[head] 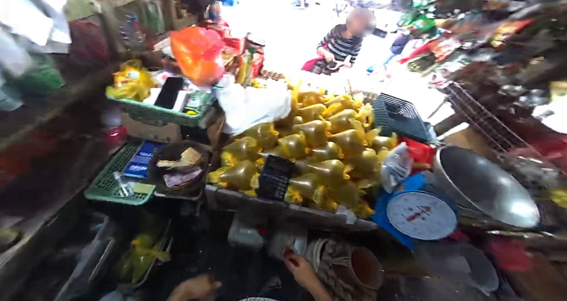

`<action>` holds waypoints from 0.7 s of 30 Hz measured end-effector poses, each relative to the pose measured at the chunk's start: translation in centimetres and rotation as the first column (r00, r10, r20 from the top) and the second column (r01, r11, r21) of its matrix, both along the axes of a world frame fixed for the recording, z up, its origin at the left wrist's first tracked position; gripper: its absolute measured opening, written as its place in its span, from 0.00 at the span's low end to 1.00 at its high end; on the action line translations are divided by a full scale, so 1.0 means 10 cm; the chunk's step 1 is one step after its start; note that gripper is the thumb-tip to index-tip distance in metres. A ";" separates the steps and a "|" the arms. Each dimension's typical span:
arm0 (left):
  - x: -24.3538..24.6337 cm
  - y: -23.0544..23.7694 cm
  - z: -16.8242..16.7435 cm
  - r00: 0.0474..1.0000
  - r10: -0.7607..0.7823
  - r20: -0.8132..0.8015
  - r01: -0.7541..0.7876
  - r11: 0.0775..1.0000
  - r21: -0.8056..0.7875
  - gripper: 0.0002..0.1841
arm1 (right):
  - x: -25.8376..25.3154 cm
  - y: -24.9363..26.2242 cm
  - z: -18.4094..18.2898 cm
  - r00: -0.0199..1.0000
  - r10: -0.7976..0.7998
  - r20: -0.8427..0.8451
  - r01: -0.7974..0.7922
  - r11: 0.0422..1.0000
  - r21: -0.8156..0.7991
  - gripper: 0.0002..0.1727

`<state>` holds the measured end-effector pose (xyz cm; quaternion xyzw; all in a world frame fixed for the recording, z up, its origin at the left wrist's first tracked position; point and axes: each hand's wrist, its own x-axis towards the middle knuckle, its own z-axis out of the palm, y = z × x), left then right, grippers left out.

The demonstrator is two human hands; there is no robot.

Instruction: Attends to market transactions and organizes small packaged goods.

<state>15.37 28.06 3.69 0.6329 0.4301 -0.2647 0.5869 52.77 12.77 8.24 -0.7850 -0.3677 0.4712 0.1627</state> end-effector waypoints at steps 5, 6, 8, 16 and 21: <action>1.64 0.49 0.78 0.947 -0.153 0.282 0.127 0.986 0.109 0.33 | 0.42 -0.58 -0.02 0.985 -0.164 -0.056 0.165 0.986 0.010 0.23; 1.96 0.47 0.90 0.923 -0.200 0.327 0.164 0.977 0.134 0.33 | 0.48 -0.65 -0.03 0.980 -0.189 -0.064 0.191 0.981 0.025 0.23; 2.52 0.35 1.07 0.873 -0.271 0.405 0.232 0.962 0.144 0.32 | 0.59 -0.74 -0.04 0.971 -0.227 -0.071 0.230 0.972 0.041 0.23; 3.33 0.08 1.62 0.766 -0.319 0.557 0.289 0.946 0.144 0.28 | 1.01 -0.75 0.25 0.964 -0.255 -0.071 0.265 0.941 0.212 0.20; 2.68 0.54 2.00 0.749 -0.181 0.638 0.076 0.979 0.188 0.26 | 1.22 -0.41 0.41 0.981 -0.191 -0.015 0.185 0.925 0.331 0.19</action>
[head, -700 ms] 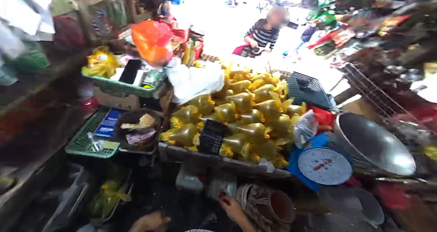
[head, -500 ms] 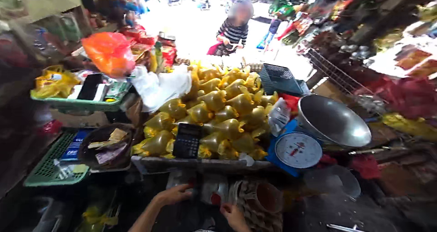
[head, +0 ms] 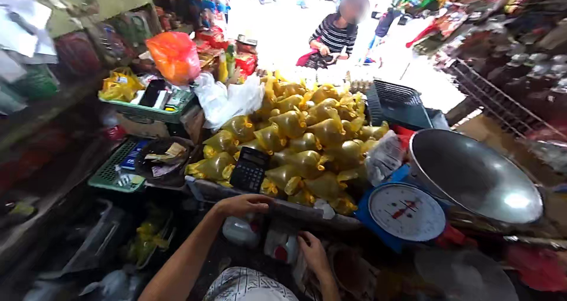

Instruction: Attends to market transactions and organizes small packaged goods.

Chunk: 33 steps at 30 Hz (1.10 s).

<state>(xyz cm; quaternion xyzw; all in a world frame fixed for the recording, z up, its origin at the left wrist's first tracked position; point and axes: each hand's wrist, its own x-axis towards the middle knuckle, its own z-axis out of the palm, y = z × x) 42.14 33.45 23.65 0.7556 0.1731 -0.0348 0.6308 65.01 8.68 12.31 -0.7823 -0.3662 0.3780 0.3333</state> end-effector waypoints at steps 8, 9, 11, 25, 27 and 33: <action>-1.35 0.12 0.23 0.903 0.403 0.151 -0.398 0.915 -0.065 0.29 | -0.35 0.78 0.01 0.954 0.291 -0.070 -0.290 0.957 0.023 0.20; -1.53 0.06 0.23 0.881 0.449 0.147 -0.444 0.893 -0.066 0.29 | -0.45 0.89 0.01 0.932 0.356 -0.076 -0.355 0.935 0.020 0.20; -1.89 -0.06 0.21 0.837 0.535 0.116 -0.531 0.845 -0.068 0.29 | -0.65 1.11 0.01 0.883 0.463 -0.081 -0.464 0.886 0.012 0.20; -3.31 0.74 0.04 0.523 0.852 -0.009 -0.852 0.522 -0.024 0.32 | -1.85 2.47 0.08 0.626 0.778 -0.059 -0.776 0.614 -0.143 0.20; -3.35 1.10 -0.17 0.242 0.962 -0.122 -0.970 0.239 -0.044 0.34 | -2.00 2.70 0.08 0.624 0.781 -0.044 -0.775 0.610 -0.164 0.19; -3.10 1.96 -1.06 -0.111 0.928 -0.356 -0.917 -0.234 -0.322 0.54 | -2.30 3.27 0.06 0.649 0.761 -0.023 -0.747 0.631 -0.211 0.18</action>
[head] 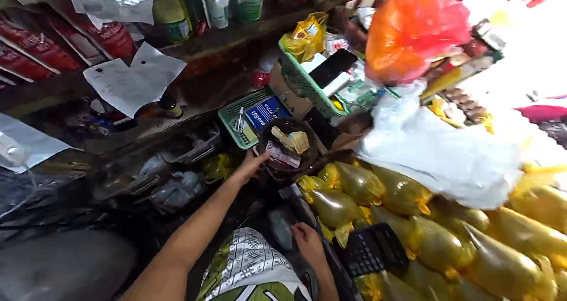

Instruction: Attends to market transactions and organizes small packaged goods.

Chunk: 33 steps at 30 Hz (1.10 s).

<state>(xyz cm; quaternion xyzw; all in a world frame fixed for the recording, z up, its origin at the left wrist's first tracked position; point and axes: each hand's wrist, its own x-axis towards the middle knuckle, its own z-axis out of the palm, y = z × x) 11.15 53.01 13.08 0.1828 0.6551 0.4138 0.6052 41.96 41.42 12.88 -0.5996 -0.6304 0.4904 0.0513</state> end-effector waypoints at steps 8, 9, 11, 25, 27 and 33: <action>-0.18 0.31 0.57 0.968 0.069 0.241 -0.062 0.997 -0.039 0.26 | -0.12 0.33 0.12 0.991 -0.126 -0.041 0.121 0.987 -0.107 0.14; -0.36 0.30 0.73 0.966 0.073 0.250 -0.058 0.996 -0.064 0.23 | -0.11 0.32 0.12 0.990 -0.134 -0.053 0.127 0.985 -0.113 0.13; -0.71 0.30 1.03 0.967 0.083 0.240 -0.066 0.995 -0.077 0.19 | -0.09 0.31 0.09 0.989 -0.134 -0.068 0.124 0.983 -0.136 0.13; -1.36 1.34 0.53 0.977 0.212 0.027 -0.214 0.961 0.174 0.29 | 0.09 0.41 0.22 0.992 0.125 -0.023 -0.127 0.974 -0.188 0.19; -1.27 1.29 0.54 0.981 0.166 0.105 -0.186 0.955 0.230 0.34 | 0.13 0.38 0.28 0.994 0.063 -0.088 -0.078 0.982 -0.174 0.18; -0.94 1.05 0.51 0.858 0.425 -0.287 -0.354 0.896 0.268 0.45 | 0.21 0.38 0.66 0.958 -0.010 -0.287 -0.030 0.990 -0.135 0.17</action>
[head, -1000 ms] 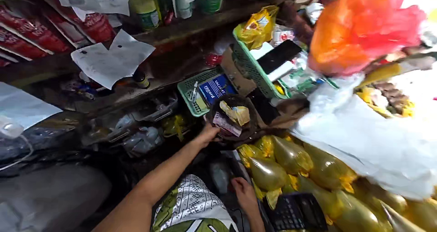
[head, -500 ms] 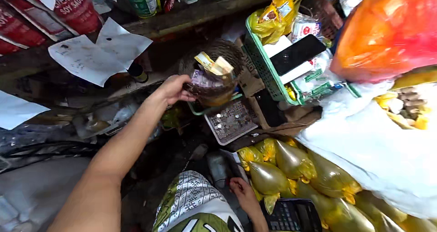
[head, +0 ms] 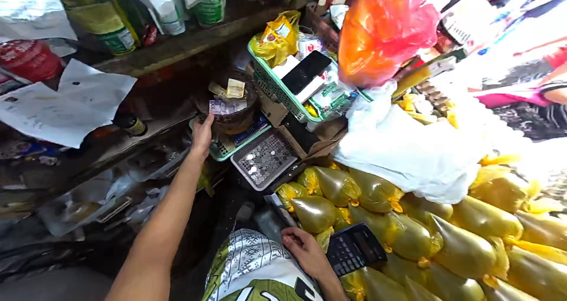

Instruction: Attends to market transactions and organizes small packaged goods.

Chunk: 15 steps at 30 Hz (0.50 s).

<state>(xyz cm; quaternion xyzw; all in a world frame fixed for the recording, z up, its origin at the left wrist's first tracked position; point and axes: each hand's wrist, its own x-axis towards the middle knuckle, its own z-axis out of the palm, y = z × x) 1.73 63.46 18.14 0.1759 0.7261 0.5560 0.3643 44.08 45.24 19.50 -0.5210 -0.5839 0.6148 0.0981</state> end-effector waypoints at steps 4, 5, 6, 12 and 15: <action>0.34 0.08 0.26 0.797 0.087 -0.597 0.019 0.985 0.169 0.48 | 0.11 0.15 0.32 0.991 -0.043 -0.128 0.053 0.996 0.077 0.17; 0.48 0.19 0.42 0.749 0.061 -0.660 0.097 0.975 0.199 0.47 | 0.14 0.22 0.39 0.988 -0.040 -0.151 0.056 0.993 0.106 0.16; 0.64 0.33 0.60 0.715 0.030 -0.699 0.178 0.958 0.224 0.46 | 0.16 0.30 0.47 0.987 -0.030 -0.159 0.051 0.990 0.134 0.16; 1.59 1.51 1.16 0.266 -0.430 -0.863 0.518 0.818 -0.248 0.61 | 0.13 1.17 1.06 0.995 0.099 -0.004 -0.088 0.906 0.413 0.16; 1.86 1.94 1.16 0.083 -0.663 -0.744 0.452 0.691 -0.565 0.73 | 0.12 1.53 1.33 0.982 0.164 0.090 -0.186 0.805 0.563 0.19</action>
